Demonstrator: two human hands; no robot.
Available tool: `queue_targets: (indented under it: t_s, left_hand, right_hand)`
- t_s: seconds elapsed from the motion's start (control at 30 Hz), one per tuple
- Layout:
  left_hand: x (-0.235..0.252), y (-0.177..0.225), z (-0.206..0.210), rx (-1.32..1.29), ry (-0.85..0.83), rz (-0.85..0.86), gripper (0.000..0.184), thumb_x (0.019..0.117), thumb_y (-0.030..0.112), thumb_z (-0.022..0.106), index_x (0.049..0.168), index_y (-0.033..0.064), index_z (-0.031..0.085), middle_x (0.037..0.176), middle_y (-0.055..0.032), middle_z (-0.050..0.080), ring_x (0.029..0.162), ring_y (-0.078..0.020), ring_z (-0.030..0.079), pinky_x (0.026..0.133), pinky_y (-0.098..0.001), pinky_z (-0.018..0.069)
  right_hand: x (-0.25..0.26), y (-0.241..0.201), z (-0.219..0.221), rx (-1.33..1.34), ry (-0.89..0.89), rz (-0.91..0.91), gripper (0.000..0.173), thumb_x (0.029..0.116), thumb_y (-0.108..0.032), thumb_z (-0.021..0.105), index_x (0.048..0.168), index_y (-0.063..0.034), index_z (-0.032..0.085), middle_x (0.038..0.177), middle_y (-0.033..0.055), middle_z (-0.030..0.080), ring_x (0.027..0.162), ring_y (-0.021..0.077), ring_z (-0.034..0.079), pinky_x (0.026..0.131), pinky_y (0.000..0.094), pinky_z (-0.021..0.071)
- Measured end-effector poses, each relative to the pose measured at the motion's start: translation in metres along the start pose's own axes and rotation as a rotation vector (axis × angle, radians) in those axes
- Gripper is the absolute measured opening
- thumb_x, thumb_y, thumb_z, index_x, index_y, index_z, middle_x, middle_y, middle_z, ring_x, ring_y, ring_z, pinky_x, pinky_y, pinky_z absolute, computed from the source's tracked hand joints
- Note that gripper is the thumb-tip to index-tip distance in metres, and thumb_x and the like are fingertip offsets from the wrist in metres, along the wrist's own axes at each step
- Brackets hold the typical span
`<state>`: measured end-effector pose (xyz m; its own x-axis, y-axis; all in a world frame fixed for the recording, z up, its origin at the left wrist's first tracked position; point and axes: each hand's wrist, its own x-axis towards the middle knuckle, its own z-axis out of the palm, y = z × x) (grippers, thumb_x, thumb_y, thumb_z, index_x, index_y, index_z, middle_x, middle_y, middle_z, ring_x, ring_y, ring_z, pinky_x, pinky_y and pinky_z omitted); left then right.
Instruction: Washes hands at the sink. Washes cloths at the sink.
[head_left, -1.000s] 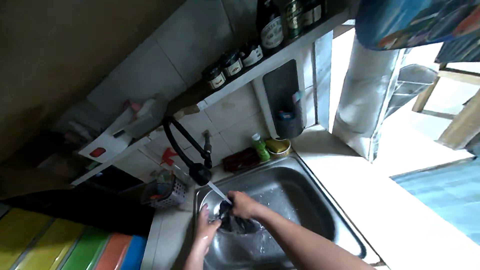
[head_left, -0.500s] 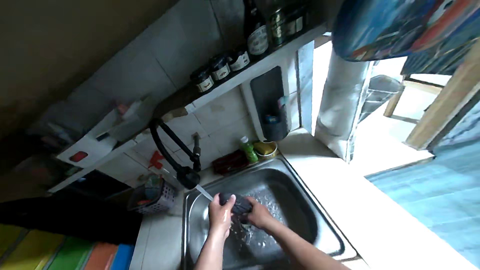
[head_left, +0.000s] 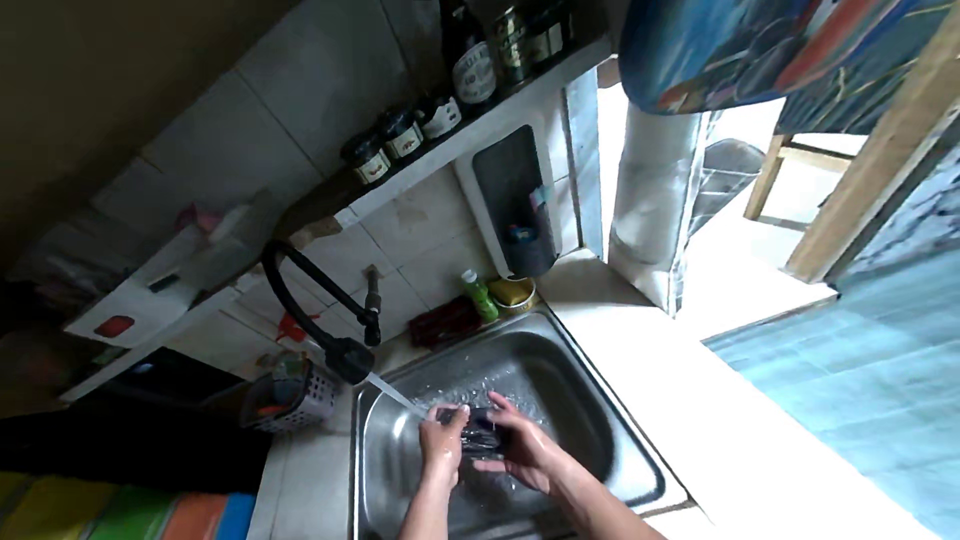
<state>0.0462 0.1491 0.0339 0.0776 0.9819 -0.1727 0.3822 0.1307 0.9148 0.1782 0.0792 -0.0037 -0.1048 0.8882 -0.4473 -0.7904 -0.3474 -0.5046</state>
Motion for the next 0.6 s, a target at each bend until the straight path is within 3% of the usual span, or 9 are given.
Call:
queue_targets:
  t_s: [0.03,0.1,0.23,0.3,0.33,0.4,0.5,0.53,0.6]
  left_hand:
    - [-0.004,0.008,0.006,0.161,-0.036,0.094,0.033,0.0893,0.019,0.080,0.114,0.0001,0.069,0.111,-0.0153,0.071,0.106,-0.0229,0.068,0.096,-0.0428,0.0561]
    - [-0.015,0.022,0.016,0.355,-0.154,0.266,0.037,0.0909,0.025,0.078,0.119,0.0026,0.069,0.119,-0.0126,0.071,0.115,-0.0208,0.067,0.103,-0.0410,0.0531]
    - [-0.009,0.038,0.017,0.212,-0.338,0.399,0.034,0.0885,0.024,0.079,0.114,0.0031,0.071,0.117,-0.0084,0.072,0.114,-0.0155,0.066,0.104,-0.0356,0.0531]
    - [0.002,0.045,0.012,0.022,-0.467,0.299,0.042,0.0866,0.024,0.081,0.119,0.0018,0.068,0.113,-0.0097,0.072,0.108,-0.0186,0.068,0.099,-0.0383,0.0566]
    - [0.007,0.048,0.011,-0.045,-0.533,0.256,0.051,0.0844,0.028,0.084,0.124,0.0007,0.065,0.110,-0.0106,0.072,0.104,-0.0201,0.069,0.096,-0.0395,0.0579]
    - [0.011,0.052,0.014,-0.060,-0.601,0.212,0.057,0.0771,0.031,0.089,0.121,0.0007,0.066,0.100,-0.0080,0.071,0.095,-0.0179,0.069,0.089,-0.0369,0.0594]
    - [0.011,0.049,0.024,-0.055,-0.599,0.181,0.028,0.0782,0.013,0.084,0.092,0.0027,0.062,0.093,-0.0086,0.069,0.091,-0.0202,0.068,0.087,-0.0383,0.0586]
    - [0.011,0.046,0.026,-0.098,-0.599,0.162,0.022,0.0817,0.006,0.079,0.091,0.0006,0.060,0.100,-0.0137,0.070,0.098,-0.0255,0.069,0.093,-0.0425,0.0585]
    - [0.010,0.040,0.029,-0.238,-0.574,0.094,0.014,0.0885,-0.004,0.067,0.094,-0.0044,0.054,0.118,-0.0250,0.071,0.110,-0.0358,0.070,0.099,-0.0480,0.0578]
  right_hand:
    - [-0.002,-0.005,-0.001,-0.017,0.066,0.070,0.063,0.1014,-0.054,0.053,0.157,-0.0314,0.034,0.141,0.0184,0.057,0.119,0.0412,0.063,0.087,0.0618,0.0563]
    - [-0.004,-0.013,-0.004,-0.082,0.124,0.163,0.072,0.0980,-0.073,0.041,0.147,-0.0211,0.049,0.136,0.0182,0.060,0.116,0.0383,0.064,0.087,0.0593,0.0560]
    - [-0.007,-0.034,-0.049,-0.218,-0.422,0.177,0.084,0.0973,-0.078,0.022,0.146,-0.0130,0.043,0.132,0.0154,0.064,0.116,0.0324,0.067,0.092,0.0526,0.0585]
    - [-0.004,-0.038,-0.064,-0.218,-0.668,0.130,0.092,0.0850,-0.084,0.050,0.147,-0.0153,0.045,0.136,0.0136,0.063,0.121,0.0324,0.064,0.095,0.0528,0.0580]
    - [-0.003,-0.040,-0.062,-0.196,-0.726,0.122,0.091,0.0795,-0.078,0.067,0.144,-0.0149,0.050,0.135,0.0146,0.064,0.120,0.0342,0.065,0.093,0.0539,0.0589]
    - [0.000,-0.042,-0.049,-0.189,-0.799,0.147,0.071,0.0819,-0.048,0.081,0.138,-0.0131,0.055,0.134,0.0168,0.064,0.119,0.0373,0.066,0.090,0.0542,0.0601]
    - [0.001,-0.044,-0.029,-0.466,-0.635,0.170,0.043,0.0833,-0.015,0.076,0.123,-0.0136,0.059,0.107,0.0081,0.073,0.085,0.0178,0.073,0.065,0.0319,0.0614]
    - [0.002,-0.043,-0.025,-0.575,-0.554,0.155,0.038,0.0815,-0.013,0.076,0.117,-0.0141,0.061,0.091,0.0042,0.071,0.067,0.0106,0.066,0.053,0.0248,0.0537]
    - [0.007,-0.041,-0.024,-0.728,-0.442,0.128,0.036,0.0793,-0.013,0.074,0.112,-0.0130,0.058,0.074,0.0015,0.061,0.051,0.0082,0.052,0.045,0.0239,0.0438]
